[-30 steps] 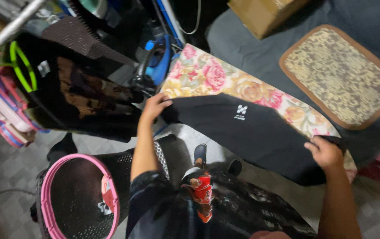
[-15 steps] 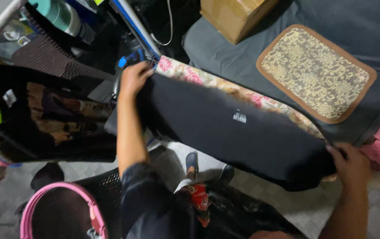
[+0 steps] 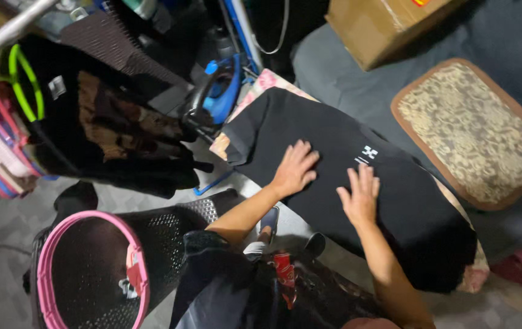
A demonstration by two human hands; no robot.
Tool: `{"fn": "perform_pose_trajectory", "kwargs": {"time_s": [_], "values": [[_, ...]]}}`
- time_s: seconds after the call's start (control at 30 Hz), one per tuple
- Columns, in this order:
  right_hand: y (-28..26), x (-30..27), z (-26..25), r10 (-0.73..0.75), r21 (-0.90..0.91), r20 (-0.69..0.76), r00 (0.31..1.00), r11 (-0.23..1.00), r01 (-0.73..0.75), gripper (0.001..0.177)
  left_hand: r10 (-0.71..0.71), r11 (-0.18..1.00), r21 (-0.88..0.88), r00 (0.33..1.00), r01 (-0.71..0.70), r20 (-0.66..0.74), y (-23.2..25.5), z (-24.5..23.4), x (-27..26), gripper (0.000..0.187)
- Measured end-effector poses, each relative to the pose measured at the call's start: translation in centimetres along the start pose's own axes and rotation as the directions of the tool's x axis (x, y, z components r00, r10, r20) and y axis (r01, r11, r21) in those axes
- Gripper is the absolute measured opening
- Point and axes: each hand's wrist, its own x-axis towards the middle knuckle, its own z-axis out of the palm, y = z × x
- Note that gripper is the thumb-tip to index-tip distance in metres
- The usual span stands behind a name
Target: The person irons a black t-shirt on a small ironing board using a blue electric iron. They repeatedly smooth the front, back, and sleeves, flip the shirt, and continue ironing until the garment is flat and wrinkle-free.
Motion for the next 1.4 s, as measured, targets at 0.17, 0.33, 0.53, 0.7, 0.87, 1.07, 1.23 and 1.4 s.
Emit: {"fn": "perform_pose_trajectory", "kwargs": {"time_s": [0.17, 0.33, 0.53, 0.7, 0.87, 1.07, 1.23, 1.4], "values": [[-1.2, 1.2, 2.9, 0.079, -0.221, 0.193, 0.978, 0.975, -0.036, 0.068, -0.178, 0.984, 0.007, 0.982, 0.179, -0.064, -7.3, -2.4, -2.4, 0.054], [-1.9, 1.4, 2.3, 0.120, -0.273, 0.201, 0.972, 0.960, -0.062, 0.068, -0.407, 0.905, 0.005, 0.867, 0.426, -0.288, -10.3, -7.9, -7.4, 0.041], [-8.5, 5.3, 6.4, -0.066, -0.081, 0.245, 0.967, 0.993, 0.088, 0.067, -0.541, 0.822, 0.014, 0.789, 0.569, -0.291, -11.0, -10.5, -9.1, 0.060], [-15.6, 10.3, 11.8, -0.316, -0.024, 0.305, 0.898, 0.940, 0.339, 0.063, -0.378, 0.873, 0.074, 0.765, 0.482, -0.521, -15.6, -12.8, -6.1, 0.045], [-18.6, 12.1, 13.8, -0.293, -0.114, 0.323, 0.900, 0.932, 0.344, 0.062, -0.646, 0.761, -0.052, 0.747, 0.647, -0.157, -26.7, -16.1, 0.4, 0.064], [-18.9, 11.8, 13.7, -0.275, -0.182, 0.332, 0.902, 0.920, 0.347, 0.064, -0.666, 0.477, -0.475, 0.657, 0.739, 0.353, -35.1, -12.9, 5.1, 0.052], [-18.0, 12.4, 14.4, -0.301, -0.110, 0.345, 0.889, 0.928, 0.357, 0.068, -0.745, 0.487, -0.383, 0.602, 0.785, 0.287, -33.4, -17.2, 5.0, 0.046], [-12.0, 9.6, 11.1, -0.234, -0.014, 0.074, 0.969, 0.972, 0.236, 0.073, -0.444, 0.895, -0.051, 0.876, 0.443, -0.190, -23.5, -27.0, -3.7, 0.059]]}}
